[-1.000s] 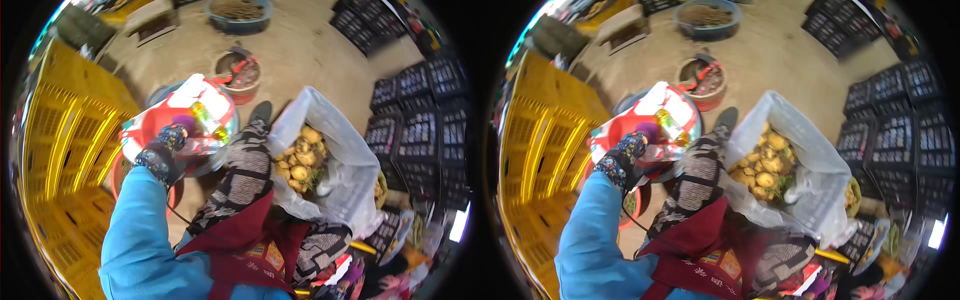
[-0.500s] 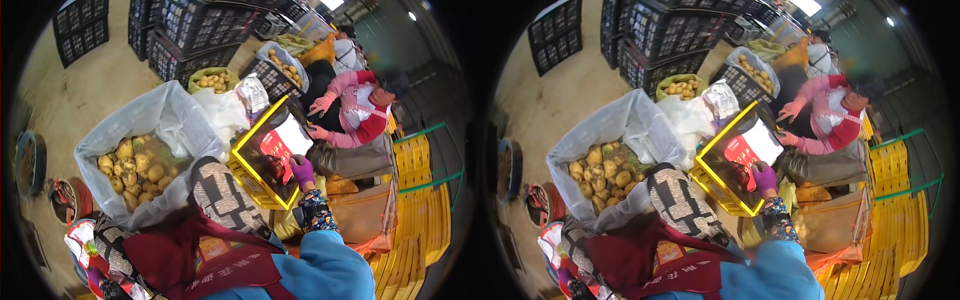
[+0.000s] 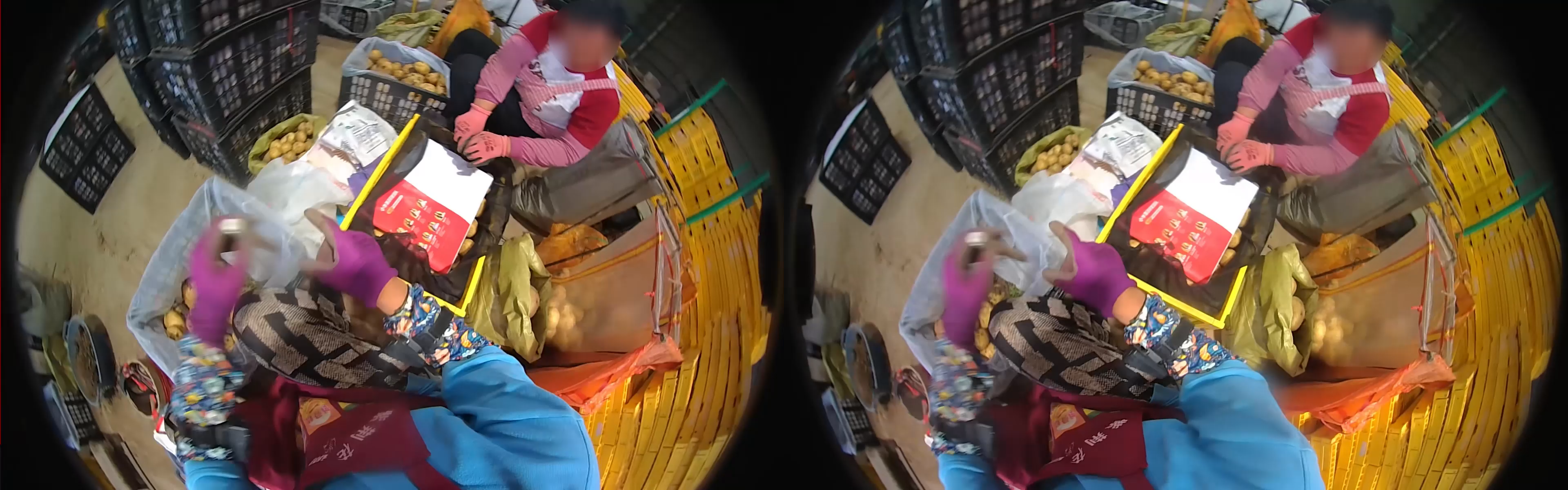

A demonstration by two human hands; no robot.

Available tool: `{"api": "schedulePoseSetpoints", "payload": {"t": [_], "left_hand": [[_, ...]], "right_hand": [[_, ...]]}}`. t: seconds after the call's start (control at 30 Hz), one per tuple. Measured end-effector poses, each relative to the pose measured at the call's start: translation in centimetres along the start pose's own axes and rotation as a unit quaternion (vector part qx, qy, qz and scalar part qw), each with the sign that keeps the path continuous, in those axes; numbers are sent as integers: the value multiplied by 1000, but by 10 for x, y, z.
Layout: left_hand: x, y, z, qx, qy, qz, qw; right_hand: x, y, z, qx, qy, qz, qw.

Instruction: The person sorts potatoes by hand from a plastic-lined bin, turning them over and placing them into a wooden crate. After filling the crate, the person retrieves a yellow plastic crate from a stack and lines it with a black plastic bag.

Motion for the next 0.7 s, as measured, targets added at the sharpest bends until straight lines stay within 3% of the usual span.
{"api": "schedulePoseSetpoints", "payload": {"t": [0.03, 0.07, 0.13, 0.17, 0.2, 0.23, 0.27, 0.33, 0.37, 0.4, 0.43, 0.47, 0.53, 0.63, 0.7], "left_hand": [[-51, 2, 35, 55, 63, -27, 996], [-105, 7, 14, -5, 73, -50, 996], [-165, 16, 50, -90, 77, -73, 990], [-180, 19, 59, -115, 106, -59, 986], [-200, 24, 44, -63, 121, -80, 987], [-220, 33, 24, -7, 135, -101, 986], [-236, 44, 4, 50, 146, -122, 980], [-268, 74, -13, 118, 238, -256, 930], [-281, 86, -17, 147, 282, -318, 893], [-283, 87, -1, -29, 200, -349, 915], [-286, 89, -5, -3, 214, -356, 910], [-288, 91, -9, 24, 228, -361, 904], [-296, 101, -31, 243, 269, -387, 848], [-291, 96, -40, 232, 231, -383, 864], [-288, 89, -39, 191, 176, -387, 885]], "right_hand": [[4, 8, 9, 65, 32, 34, 997], [6, 18, 20, 128, 65, 63, 988], [6, 40, 105, 94, 103, 37, 990], [23, 48, 126, 24, -15, 12, 1000], [41, 56, 145, -51, -130, 1, 990], [58, 66, 146, -178, -371, -17, 911], [70, 75, 152, -214, -444, -5, 870], [82, 93, 162, -318, -534, 30, 783], [84, 93, 172, -239, -442, 9, 864], [76, 100, 179, -277, -490, -7, 826], [69, 105, 179, -313, -535, -23, 784], [65, 103, 176, -301, -521, -52, 797], [58, 97, 170, -273, -487, -112, 822], [54, 91, 176, -297, -432, -76, 848], [59, 90, 192, -325, -485, -44, 811]]}}
Point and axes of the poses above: each hand's wrist, its own y-axis away from the middle knuckle, its own x-axis out of the back of the hand, z = x × y, the point moved 10 cm from there along -y, towards the middle knuckle, and after that the axes turned 8 degrees about z, right-handed, at the moved point
